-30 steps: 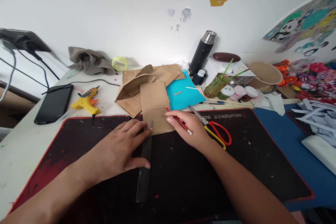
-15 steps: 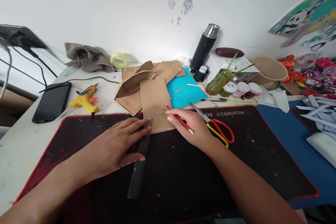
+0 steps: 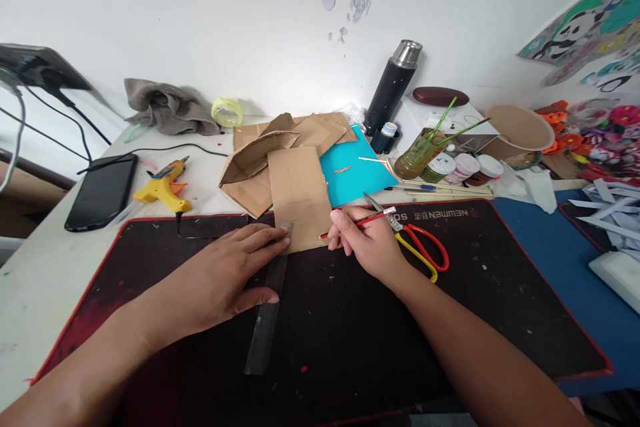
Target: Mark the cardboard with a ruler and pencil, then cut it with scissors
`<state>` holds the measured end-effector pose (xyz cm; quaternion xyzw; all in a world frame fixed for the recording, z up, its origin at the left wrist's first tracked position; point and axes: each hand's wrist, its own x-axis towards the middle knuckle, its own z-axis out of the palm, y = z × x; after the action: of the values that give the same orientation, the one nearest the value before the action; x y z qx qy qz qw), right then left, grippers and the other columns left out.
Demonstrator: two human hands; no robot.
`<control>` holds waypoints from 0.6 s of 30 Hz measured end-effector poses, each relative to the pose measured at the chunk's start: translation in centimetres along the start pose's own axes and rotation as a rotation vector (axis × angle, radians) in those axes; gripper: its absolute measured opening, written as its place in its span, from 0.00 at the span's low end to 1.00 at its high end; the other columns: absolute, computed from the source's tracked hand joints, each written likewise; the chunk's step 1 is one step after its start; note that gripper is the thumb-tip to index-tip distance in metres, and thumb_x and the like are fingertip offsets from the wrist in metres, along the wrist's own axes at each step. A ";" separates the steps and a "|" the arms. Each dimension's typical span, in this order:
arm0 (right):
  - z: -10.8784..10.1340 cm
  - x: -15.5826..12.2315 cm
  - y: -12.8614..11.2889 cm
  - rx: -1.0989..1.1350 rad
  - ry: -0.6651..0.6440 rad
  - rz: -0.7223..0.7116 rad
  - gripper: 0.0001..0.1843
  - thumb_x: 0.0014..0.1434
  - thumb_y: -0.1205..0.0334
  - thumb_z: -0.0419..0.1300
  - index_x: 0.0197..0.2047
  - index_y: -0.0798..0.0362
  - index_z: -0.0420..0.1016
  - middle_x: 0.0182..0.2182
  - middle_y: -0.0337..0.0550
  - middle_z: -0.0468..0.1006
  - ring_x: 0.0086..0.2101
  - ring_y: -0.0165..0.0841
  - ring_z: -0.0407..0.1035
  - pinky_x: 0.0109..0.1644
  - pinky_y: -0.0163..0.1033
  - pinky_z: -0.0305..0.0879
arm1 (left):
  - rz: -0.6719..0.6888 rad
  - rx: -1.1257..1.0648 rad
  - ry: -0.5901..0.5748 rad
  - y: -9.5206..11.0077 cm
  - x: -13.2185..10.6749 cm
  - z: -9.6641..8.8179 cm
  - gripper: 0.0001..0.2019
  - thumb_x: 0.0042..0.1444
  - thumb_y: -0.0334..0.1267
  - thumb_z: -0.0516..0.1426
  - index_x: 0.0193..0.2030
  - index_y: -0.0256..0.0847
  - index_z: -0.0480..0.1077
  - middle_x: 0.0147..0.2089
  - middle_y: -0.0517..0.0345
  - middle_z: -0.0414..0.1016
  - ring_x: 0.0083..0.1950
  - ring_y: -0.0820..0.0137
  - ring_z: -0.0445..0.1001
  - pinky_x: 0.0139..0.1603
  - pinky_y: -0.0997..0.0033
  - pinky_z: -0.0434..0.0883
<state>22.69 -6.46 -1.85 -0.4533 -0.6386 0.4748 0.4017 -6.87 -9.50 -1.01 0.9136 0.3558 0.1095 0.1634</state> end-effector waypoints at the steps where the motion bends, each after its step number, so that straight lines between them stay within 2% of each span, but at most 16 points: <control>1: 0.1 0.0 0.0 0.026 -0.006 0.029 0.34 0.74 0.31 0.57 0.28 0.51 0.77 0.20 0.38 0.78 0.19 0.29 0.70 0.28 0.36 0.67 | 0.001 0.002 -0.001 0.0 0.0 0.0 0.35 0.71 0.60 0.61 0.79 0.48 0.65 0.78 0.48 0.71 0.76 0.49 0.70 0.76 0.46 0.70; 5: 0.4 0.1 0.0 0.057 -0.021 0.088 0.35 0.72 0.29 0.58 0.27 0.51 0.77 0.19 0.40 0.78 0.18 0.28 0.67 0.25 0.35 0.62 | 0.005 0.002 0.001 0.1 0.0 0.0 0.35 0.71 0.60 0.61 0.79 0.47 0.65 0.77 0.47 0.71 0.76 0.49 0.70 0.76 0.46 0.70; 18: 0.4 0.2 0.2 0.074 0.008 0.079 0.35 0.71 0.28 0.59 0.29 0.50 0.77 0.14 0.32 0.67 0.21 0.33 0.76 0.27 0.36 0.66 | 0.001 0.000 -0.010 -0.1 -0.1 0.1 0.36 0.71 0.60 0.61 0.79 0.47 0.64 0.79 0.48 0.69 0.78 0.50 0.68 0.77 0.46 0.69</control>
<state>22.32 -6.31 -2.14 -0.4651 -0.6005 0.5116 0.4017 -6.92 -9.56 -1.17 0.9143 0.3546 0.1052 0.1650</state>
